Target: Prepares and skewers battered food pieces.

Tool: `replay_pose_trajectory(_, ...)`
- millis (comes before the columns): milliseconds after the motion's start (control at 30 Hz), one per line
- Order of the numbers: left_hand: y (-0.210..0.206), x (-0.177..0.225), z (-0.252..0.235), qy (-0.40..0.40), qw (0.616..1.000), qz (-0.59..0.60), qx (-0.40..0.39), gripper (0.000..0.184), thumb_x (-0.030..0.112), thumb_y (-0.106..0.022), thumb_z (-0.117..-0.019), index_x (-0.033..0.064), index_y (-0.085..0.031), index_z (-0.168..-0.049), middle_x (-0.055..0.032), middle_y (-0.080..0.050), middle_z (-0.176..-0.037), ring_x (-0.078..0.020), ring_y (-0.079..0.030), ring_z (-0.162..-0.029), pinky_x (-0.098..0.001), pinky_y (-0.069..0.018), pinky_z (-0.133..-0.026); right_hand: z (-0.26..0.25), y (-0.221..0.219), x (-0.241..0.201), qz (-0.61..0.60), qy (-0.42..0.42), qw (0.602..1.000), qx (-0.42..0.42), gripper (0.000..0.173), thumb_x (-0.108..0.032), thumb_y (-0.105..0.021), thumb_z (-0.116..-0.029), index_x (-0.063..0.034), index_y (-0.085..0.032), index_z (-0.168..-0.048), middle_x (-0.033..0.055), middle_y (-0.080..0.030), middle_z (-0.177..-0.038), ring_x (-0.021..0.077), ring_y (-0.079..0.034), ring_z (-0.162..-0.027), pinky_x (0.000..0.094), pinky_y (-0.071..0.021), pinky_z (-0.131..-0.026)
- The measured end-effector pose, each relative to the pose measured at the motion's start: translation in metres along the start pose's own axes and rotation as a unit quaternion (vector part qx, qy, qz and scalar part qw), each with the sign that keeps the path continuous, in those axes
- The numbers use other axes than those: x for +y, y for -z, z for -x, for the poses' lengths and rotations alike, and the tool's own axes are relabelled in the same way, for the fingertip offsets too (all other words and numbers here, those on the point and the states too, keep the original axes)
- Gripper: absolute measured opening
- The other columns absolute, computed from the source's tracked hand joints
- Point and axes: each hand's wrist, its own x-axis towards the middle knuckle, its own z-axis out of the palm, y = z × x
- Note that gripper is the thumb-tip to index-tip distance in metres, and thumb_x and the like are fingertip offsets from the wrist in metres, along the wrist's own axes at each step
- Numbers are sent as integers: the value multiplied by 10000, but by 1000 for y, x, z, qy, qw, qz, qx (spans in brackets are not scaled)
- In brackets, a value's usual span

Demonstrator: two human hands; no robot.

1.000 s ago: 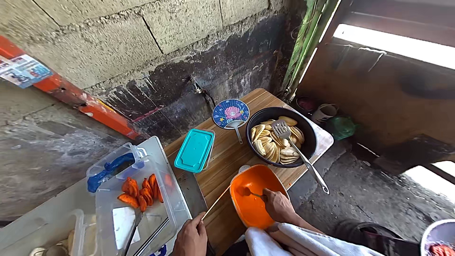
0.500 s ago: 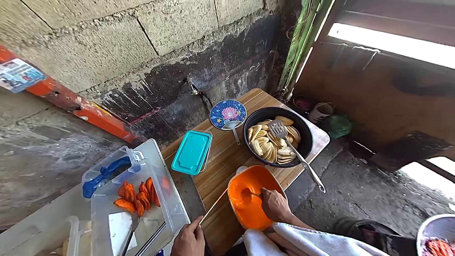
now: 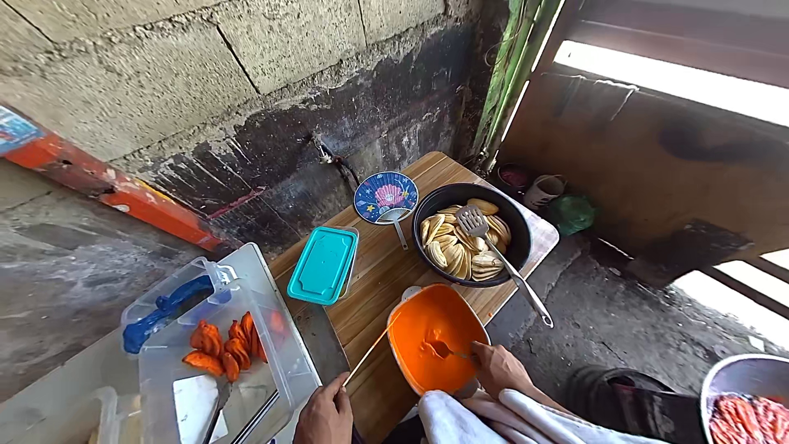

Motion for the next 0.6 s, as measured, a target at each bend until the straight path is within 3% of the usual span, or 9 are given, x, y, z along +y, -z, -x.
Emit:
replay_pose_trajectory(100, 0, 8, -3, -6, 1000, -5, -11, 348, 161, -514, -1025, 129, -729, -1297, -179, -742, -1142, -352, -696, -1100, -539, -517, -993, 10, 6, 0, 2, -2, 1000, 13, 330, -356, -450, -1083, -172, -647, -1273, 166, -722, -1193, 367, -699, -1134, 581, -563, -909)
replay_pose_trajectory(233, -2, 16, -1, -12, 999, -10, -28, 348, 165, -504, -1036, 127, -724, -1303, -169, -741, -1158, -340, -695, -1110, -530, -513, -1007, 8, 2, 1, 11, 42, 998, -35, 333, -361, -475, -1080, -142, -669, -1241, 175, -713, -1205, 376, -676, -1169, 597, -543, -951)
replay_pose_trajectory(333, -4, 21, -3, -15, 999, -16, -27, 354, 176, -499, -1038, 142, -723, -1310, -166, -739, -1152, -335, -699, -1088, -525, -522, -986, 5, 5, -4, 2, 13, 1000, 12, 316, -337, -458, -1080, -156, -652, -1253, 165, -721, -1186, 364, -696, -1141, 578, -563, -919)
replay_pose_trajectory(433, -5, 20, -2, -9, 999, -16, -30, 351, 169, -503, -1035, 142, -724, -1306, -164, -739, -1154, -334, -701, -1083, -518, -528, -978, 2, 6, -14, 13, 66, 998, -13, 326, -348, -465, -1085, -128, -661, -1227, 174, -713, -1185, 367, -681, -1156, 592, -548, -936)
replay_pose_trajectory(600, -5, 24, -5, -17, 999, -20, -32, 352, 176, -503, -1035, 147, -726, -1306, -164, -742, -1141, -337, -699, -1085, -520, -527, -977, -8, 19, -11, 12, 54, 998, 13, 297, -306, -455, -1074, -140, -643, -1233, 180, -717, -1158, 375, -698, -1120, 586, -565, -899)
